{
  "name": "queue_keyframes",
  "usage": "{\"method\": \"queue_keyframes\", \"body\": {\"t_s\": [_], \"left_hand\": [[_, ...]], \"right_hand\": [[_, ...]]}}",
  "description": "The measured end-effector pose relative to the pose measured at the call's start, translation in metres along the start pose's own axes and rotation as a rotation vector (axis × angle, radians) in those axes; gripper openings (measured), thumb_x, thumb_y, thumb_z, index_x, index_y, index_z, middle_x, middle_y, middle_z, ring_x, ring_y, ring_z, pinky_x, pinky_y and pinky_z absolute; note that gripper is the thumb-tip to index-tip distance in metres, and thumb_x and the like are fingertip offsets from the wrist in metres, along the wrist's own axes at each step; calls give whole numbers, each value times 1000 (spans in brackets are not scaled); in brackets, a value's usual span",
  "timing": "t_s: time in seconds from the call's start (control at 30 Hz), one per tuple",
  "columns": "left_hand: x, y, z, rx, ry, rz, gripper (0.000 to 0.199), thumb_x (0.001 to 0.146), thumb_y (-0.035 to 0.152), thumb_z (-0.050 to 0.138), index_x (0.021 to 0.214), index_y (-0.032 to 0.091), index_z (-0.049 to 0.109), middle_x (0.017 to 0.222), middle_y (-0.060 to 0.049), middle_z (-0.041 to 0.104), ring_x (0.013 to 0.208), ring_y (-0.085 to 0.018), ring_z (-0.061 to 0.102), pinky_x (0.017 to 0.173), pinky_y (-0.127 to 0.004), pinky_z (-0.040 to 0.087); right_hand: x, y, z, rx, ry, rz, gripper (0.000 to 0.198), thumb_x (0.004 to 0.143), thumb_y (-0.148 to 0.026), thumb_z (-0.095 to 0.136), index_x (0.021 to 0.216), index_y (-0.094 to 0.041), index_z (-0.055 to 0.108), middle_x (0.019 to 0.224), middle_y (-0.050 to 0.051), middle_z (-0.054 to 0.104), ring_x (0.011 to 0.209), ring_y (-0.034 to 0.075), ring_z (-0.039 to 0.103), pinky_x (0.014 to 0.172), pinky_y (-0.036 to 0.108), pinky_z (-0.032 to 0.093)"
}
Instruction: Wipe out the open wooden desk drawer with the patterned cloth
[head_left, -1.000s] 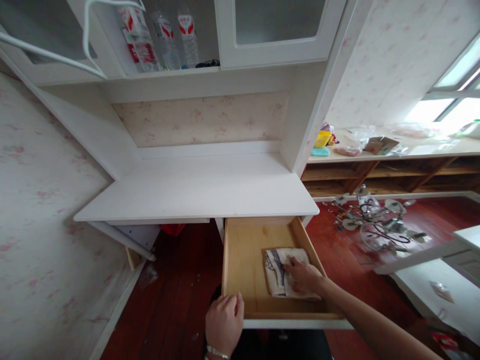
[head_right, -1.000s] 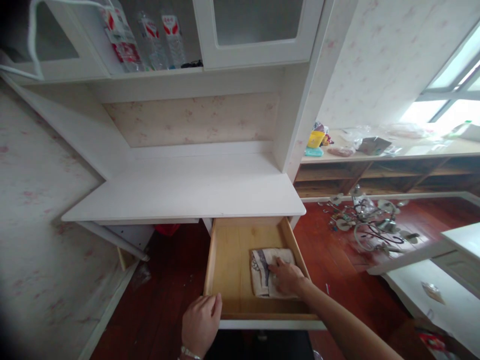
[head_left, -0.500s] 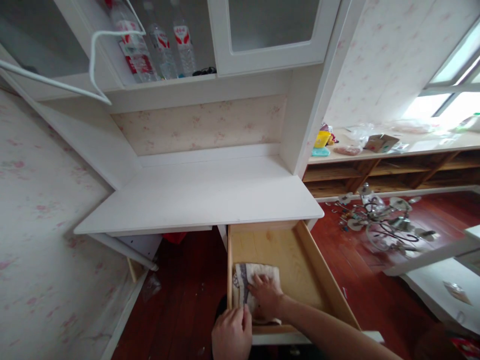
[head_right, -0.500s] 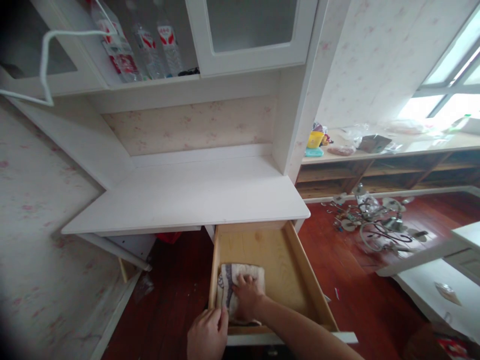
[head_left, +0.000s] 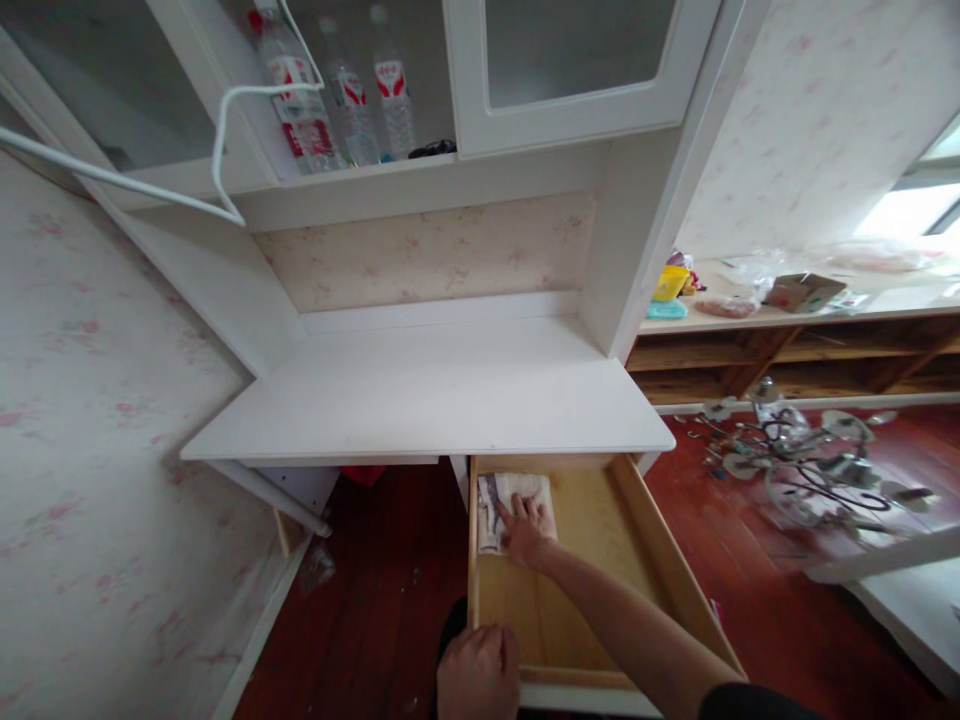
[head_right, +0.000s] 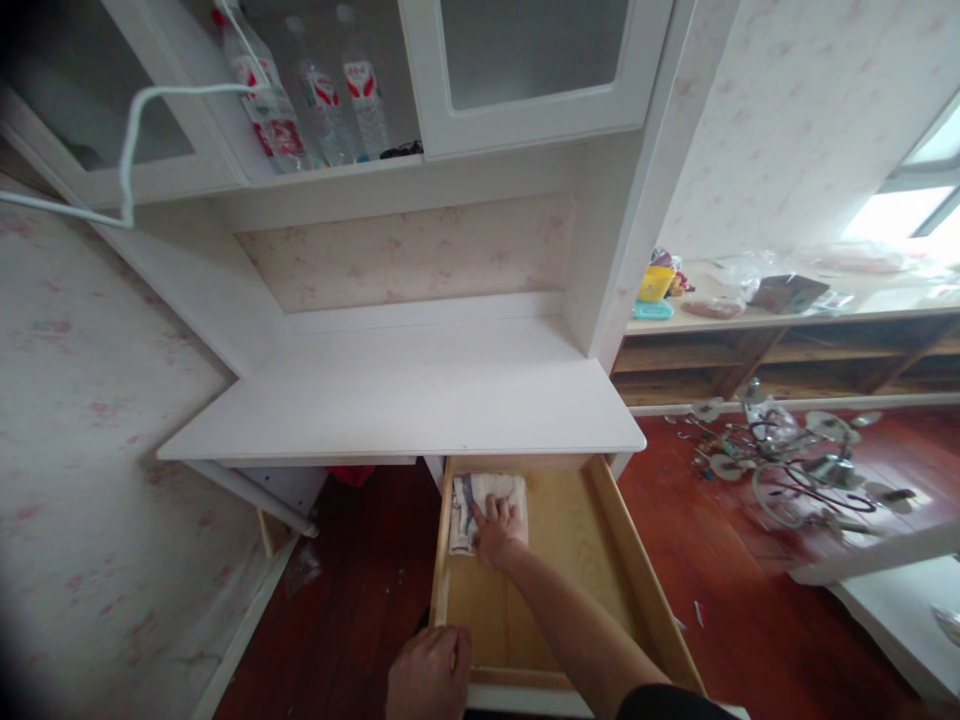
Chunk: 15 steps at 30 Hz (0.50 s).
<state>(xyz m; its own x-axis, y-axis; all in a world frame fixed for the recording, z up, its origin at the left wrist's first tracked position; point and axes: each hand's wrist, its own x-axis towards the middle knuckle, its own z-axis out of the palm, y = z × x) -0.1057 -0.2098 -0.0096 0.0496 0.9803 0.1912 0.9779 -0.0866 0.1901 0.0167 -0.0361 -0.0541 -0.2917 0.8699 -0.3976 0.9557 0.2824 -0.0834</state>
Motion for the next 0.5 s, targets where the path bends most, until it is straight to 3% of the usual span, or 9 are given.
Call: {"method": "queue_keyframes", "body": {"t_s": [0.2,0.43,0.5], "left_hand": [[-3,-2,1,20,52,20,34,90,17,48,61,24,64,61,1,65,61,-14,62,59,-27,38],[-4,0,-3,6,78,10,36,92,20,46,62,24,66,63,0,66,62,-14,62,60,-26,39],[-3,-1,-5,0,85,33,37,93,21,45,62,23,66,63,0,66,62,-14,62,59,-25,39]], "right_hand": [[-4,21,1,-9,-46,-19,75,83,-42,54,151,-30,27,159,13,14,140,39,21,103,57,24],[-31,112,2,13,-54,163,71,85,-37,48,151,-21,28,157,22,16,137,46,25,92,69,30],[-43,135,4,42,-35,151,69,84,-34,48,149,-17,32,155,25,19,135,49,28,88,70,33]]}}
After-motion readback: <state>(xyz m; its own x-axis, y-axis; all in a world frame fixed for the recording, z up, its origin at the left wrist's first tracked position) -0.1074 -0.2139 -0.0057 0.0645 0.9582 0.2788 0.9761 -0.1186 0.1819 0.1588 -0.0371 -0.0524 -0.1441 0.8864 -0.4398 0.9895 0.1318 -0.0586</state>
